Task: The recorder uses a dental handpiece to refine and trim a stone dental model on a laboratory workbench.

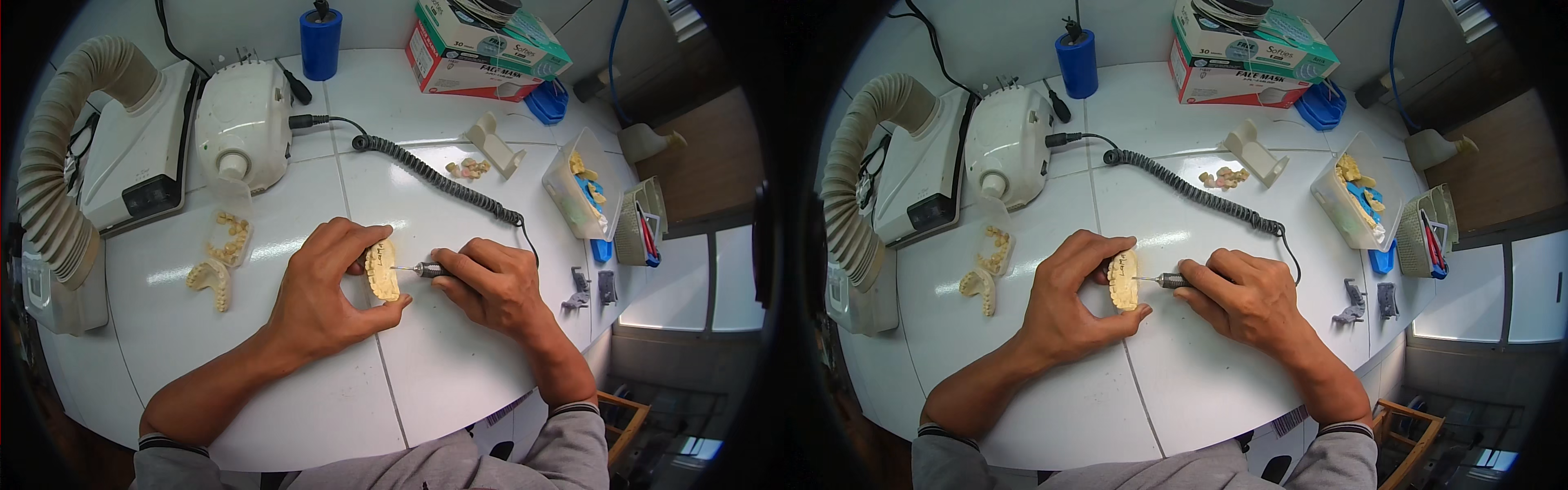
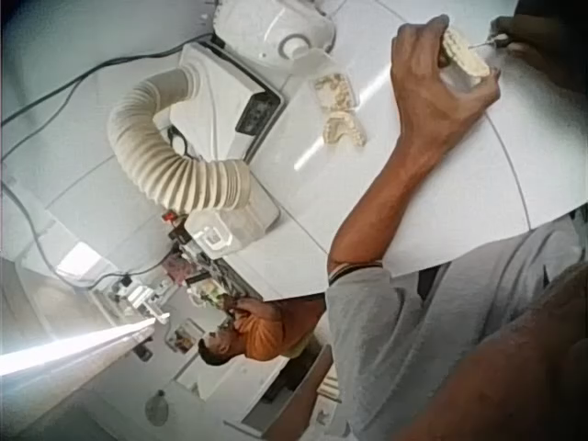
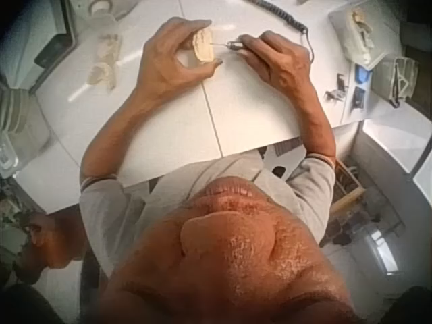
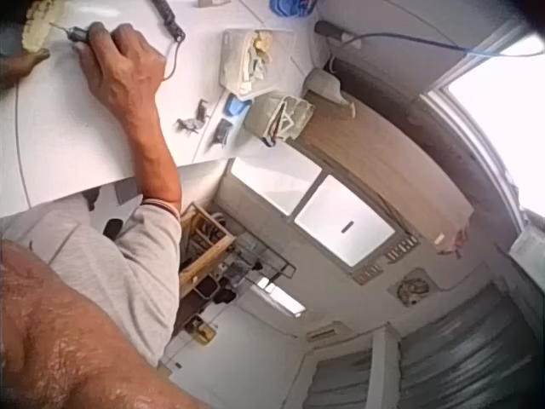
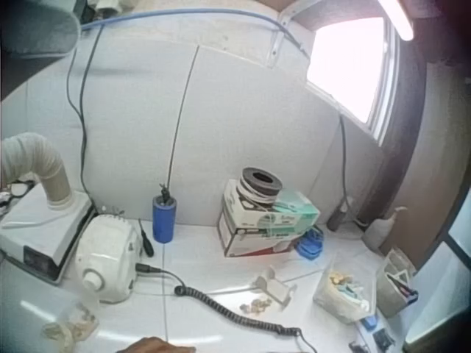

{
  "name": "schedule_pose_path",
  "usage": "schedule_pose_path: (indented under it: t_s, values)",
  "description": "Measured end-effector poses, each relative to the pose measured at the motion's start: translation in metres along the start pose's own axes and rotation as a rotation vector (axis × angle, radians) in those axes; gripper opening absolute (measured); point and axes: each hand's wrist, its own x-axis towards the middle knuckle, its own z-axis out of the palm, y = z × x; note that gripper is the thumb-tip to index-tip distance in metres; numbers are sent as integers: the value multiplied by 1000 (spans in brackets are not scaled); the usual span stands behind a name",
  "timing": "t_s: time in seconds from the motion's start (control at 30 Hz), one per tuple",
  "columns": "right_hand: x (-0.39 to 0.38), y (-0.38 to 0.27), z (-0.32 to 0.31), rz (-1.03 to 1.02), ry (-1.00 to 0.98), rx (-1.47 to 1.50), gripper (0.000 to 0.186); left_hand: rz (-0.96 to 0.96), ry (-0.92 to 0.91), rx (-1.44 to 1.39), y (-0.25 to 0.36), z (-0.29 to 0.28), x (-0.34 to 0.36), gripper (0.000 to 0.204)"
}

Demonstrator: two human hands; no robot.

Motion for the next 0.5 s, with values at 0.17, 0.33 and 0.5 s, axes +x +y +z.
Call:
schedule_pose_path:
  t_s: [0.17,0.33,0.5]
  values:
    - [-1,2,-1,-28,4,28,28,1,-9,10,0,0,0,77]
    - [-1,2,-1,-24,-8,5,29,3,-1,7,-1,1,-1,77]
    - [-1,1,0,-2,-17,-7,29,-6,-13,10,0,1,-1,78]
